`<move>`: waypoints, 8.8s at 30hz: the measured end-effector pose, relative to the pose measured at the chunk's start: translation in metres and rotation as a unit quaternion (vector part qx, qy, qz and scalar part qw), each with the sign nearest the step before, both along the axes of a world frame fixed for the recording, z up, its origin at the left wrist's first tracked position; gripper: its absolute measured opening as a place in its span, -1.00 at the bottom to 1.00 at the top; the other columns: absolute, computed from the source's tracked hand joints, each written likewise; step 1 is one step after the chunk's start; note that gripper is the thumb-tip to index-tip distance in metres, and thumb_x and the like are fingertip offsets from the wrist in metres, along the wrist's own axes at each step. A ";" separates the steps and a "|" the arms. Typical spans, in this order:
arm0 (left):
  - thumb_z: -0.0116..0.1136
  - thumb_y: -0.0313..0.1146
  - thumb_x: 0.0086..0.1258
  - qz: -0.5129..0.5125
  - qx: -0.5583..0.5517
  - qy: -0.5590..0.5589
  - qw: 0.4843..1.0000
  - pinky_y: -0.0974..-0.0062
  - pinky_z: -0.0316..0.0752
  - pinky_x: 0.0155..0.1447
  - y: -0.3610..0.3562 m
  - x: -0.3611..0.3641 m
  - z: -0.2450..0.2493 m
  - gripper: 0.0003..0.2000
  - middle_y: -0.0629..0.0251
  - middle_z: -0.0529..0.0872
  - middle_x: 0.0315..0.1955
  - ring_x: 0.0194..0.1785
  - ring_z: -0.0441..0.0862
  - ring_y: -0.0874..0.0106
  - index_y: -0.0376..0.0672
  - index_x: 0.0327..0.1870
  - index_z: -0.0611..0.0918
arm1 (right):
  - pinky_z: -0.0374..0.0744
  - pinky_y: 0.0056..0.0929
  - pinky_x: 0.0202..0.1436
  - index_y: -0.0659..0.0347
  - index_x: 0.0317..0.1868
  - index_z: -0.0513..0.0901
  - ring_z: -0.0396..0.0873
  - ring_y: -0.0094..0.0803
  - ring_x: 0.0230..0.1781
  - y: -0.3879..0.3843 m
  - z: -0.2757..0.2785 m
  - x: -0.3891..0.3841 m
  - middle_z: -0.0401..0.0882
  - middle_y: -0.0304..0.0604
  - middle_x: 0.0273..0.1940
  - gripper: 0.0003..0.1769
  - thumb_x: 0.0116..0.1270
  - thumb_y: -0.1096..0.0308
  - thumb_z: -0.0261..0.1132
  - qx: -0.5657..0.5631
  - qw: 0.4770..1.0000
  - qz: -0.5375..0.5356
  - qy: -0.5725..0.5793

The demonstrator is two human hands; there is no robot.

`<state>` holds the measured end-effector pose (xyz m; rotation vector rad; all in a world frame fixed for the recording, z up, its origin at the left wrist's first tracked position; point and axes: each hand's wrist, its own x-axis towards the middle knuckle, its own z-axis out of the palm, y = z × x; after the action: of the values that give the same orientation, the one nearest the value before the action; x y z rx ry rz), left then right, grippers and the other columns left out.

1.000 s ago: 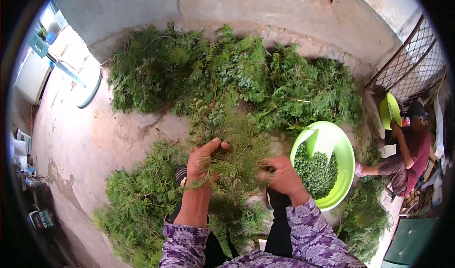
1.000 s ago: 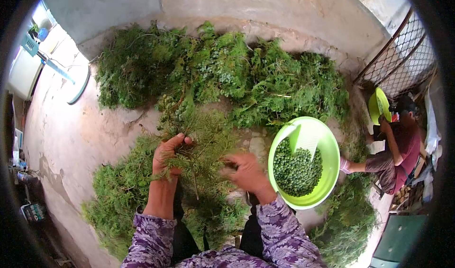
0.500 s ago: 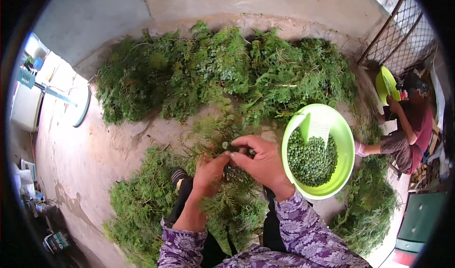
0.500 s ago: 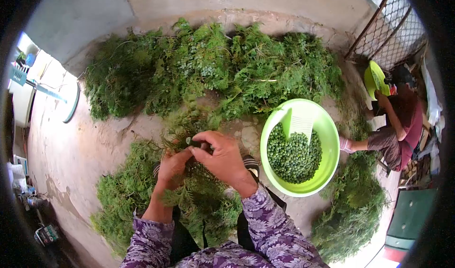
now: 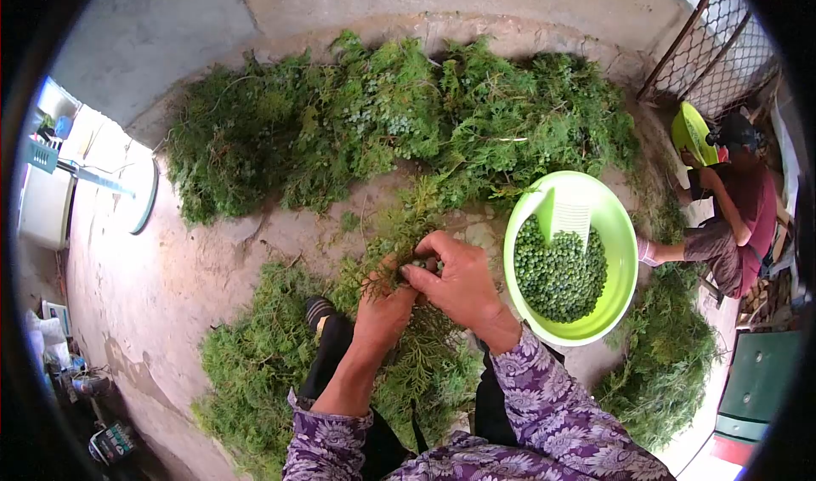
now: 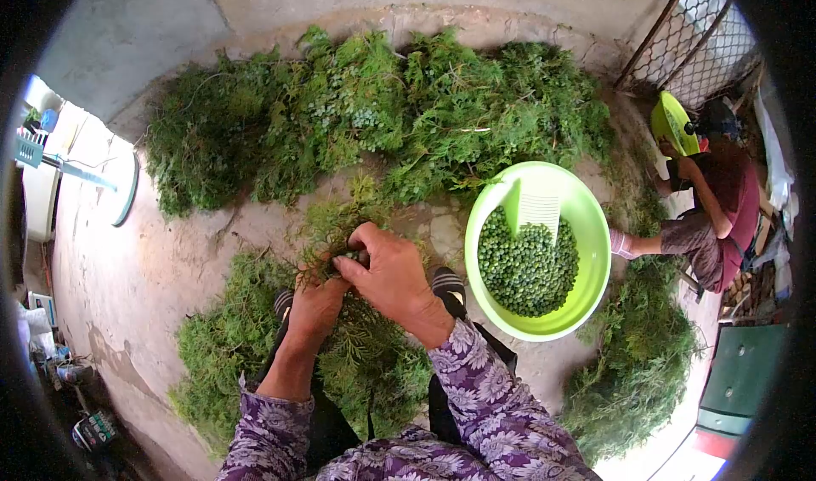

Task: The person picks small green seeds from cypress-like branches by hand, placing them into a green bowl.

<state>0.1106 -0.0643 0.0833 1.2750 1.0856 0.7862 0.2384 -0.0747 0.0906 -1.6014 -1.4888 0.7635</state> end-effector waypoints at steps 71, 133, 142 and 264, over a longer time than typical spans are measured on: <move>-0.05 -0.40 0.33 0.007 -0.006 0.039 0.999 0.52 0.30 -0.50 -0.005 -0.001 -0.018 -0.86 0.37 0.49 -0.64 -0.58 0.37 0.51 -0.27 -0.32 0.51 | 0.45 -0.58 -0.39 0.26 -0.26 0.52 0.46 -0.53 -0.48 0.011 0.001 0.009 0.51 -0.23 -0.41 -0.75 0.01 0.43 0.32 0.060 0.995 0.072 0.024; -0.11 -0.23 0.36 0.192 -0.132 -0.512 0.827 0.51 0.17 -0.54 0.038 -0.087 -0.001 -0.81 0.38 0.47 -0.59 -0.74 0.19 0.52 -0.14 -0.25 0.48 | 0.35 -0.67 -0.52 0.30 -0.49 0.56 0.33 -0.68 -0.61 0.015 0.004 0.075 0.47 -0.36 -0.61 -0.92 0.09 0.46 0.23 0.053 0.967 -0.195 0.153; -0.28 -0.33 0.41 0.173 -0.123 -0.516 0.830 0.57 0.14 -0.45 0.036 -0.088 -0.014 -0.77 0.44 0.38 -0.70 -0.69 0.21 0.58 -0.11 -0.07 0.48 | 0.46 -0.41 -0.43 0.26 -0.48 0.60 0.51 -0.36 -0.56 0.009 -0.002 0.054 0.55 -0.11 -0.55 -0.84 -0.01 0.33 0.27 -0.104 0.986 0.125 -0.037; -0.20 -0.28 0.40 0.023 -0.195 -0.524 0.829 0.56 0.16 -0.67 0.030 -0.065 -0.008 -0.75 0.36 0.45 -0.60 -0.76 0.25 0.61 -0.30 -0.17 0.45 | 0.30 -0.73 -0.66 0.23 -0.19 0.52 0.35 -0.69 -0.67 0.014 0.019 0.048 0.43 -0.35 -0.52 -0.67 0.20 0.14 0.23 -0.303 0.879 0.113 0.350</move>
<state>0.0457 -0.0342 0.0753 0.3168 0.3200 1.0381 0.2864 -0.0605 0.1092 -1.3216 -0.9329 1.8577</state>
